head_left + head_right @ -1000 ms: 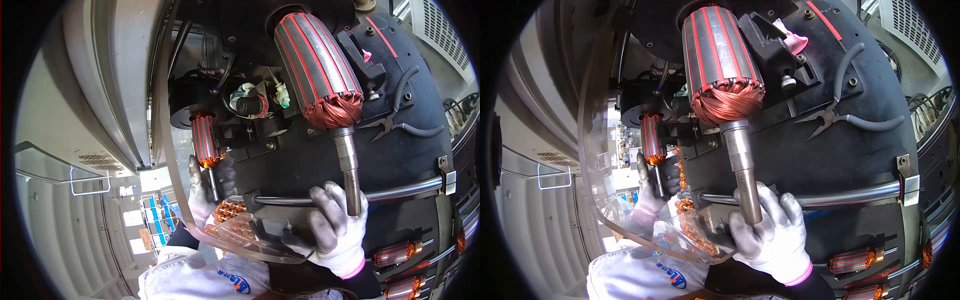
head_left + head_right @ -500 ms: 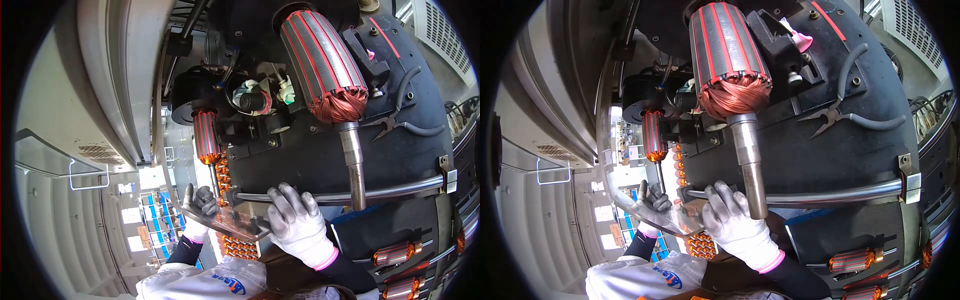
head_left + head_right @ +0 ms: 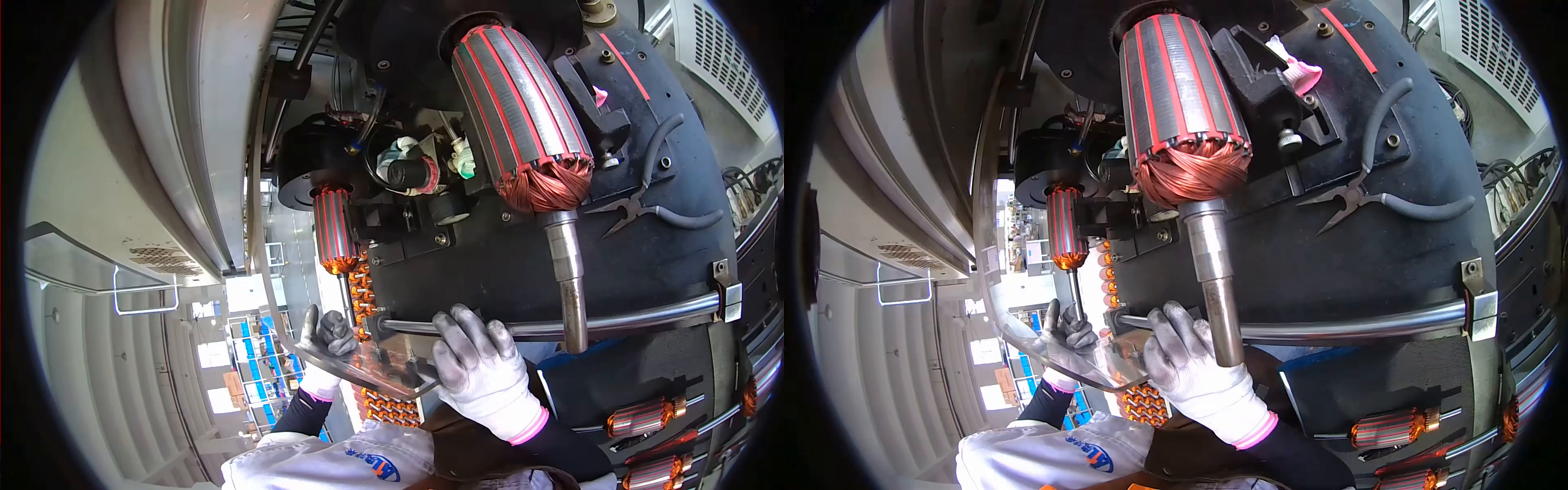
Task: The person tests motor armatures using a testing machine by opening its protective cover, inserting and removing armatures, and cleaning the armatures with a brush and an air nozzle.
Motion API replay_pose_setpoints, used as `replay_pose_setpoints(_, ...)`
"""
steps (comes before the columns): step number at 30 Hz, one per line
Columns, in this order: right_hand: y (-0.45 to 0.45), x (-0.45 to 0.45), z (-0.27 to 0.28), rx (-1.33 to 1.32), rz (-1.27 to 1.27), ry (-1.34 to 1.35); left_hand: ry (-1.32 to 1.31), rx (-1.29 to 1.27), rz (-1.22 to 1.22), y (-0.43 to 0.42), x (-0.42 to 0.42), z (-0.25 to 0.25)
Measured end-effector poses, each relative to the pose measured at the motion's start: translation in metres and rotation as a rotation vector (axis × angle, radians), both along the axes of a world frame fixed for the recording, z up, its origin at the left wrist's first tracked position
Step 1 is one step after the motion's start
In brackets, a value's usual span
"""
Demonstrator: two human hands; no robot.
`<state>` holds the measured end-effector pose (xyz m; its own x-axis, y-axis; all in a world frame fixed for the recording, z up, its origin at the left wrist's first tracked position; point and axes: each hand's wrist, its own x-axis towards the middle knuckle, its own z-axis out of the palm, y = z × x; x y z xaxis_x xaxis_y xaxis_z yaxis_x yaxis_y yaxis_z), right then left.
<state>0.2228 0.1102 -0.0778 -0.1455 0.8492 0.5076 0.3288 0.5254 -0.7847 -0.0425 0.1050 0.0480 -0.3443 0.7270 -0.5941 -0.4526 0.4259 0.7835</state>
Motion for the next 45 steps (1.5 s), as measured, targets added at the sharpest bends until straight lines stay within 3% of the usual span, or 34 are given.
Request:
replay_pose_setpoints(15, 0.000, -0.002, -0.002, 0.012, -0.006, 0.041, 0.049, -0.028, 0.001, 0.001, -0.001, 0.000)
replay_pose_setpoints(23, 0.003, 0.023, 0.006, -0.011, 0.015, 0.036, 0.029, 0.014, -0.225, 0.000, -0.007, -0.001)
replay_pose_setpoints(25, 0.002, 0.040, 0.009, -0.036, 0.042, 0.027, 0.151, -0.035, -0.111, 0.023, 0.031, 0.002)
replay_pose_setpoints(30, -0.006, 0.066, 0.005, -0.079, -0.180, 0.095, 0.389, -0.149, 0.099, 0.079, 0.100, 0.008)
replay_pose_setpoints(33, -0.006, 0.070, 0.002, -0.080, -0.225, 0.157, 0.023, -0.248, -0.387, 0.092, 0.077, 0.027)
replay_pose_setpoints(38, -0.003, 0.072, 0.005, -0.084, -0.170, 0.054, -0.176, -0.107, -0.300, 0.086, 0.076, 0.012)
replay_pose_setpoints(41, -0.001, 0.073, 0.005, -0.085, -0.135, 0.021, -0.642, 0.073, -0.392, 0.087, 0.070, -0.006)
replay_pose_setpoints(42, 0.000, 0.072, 0.005, -0.085, -0.141, 0.019, -0.645, 0.073, -0.390, 0.087, 0.070, -0.005)
replay_pose_setpoints(45, -0.001, 0.072, 0.006, -0.085, -0.148, 0.019, -0.333, -0.037, -0.372, 0.086, 0.070, 0.005)
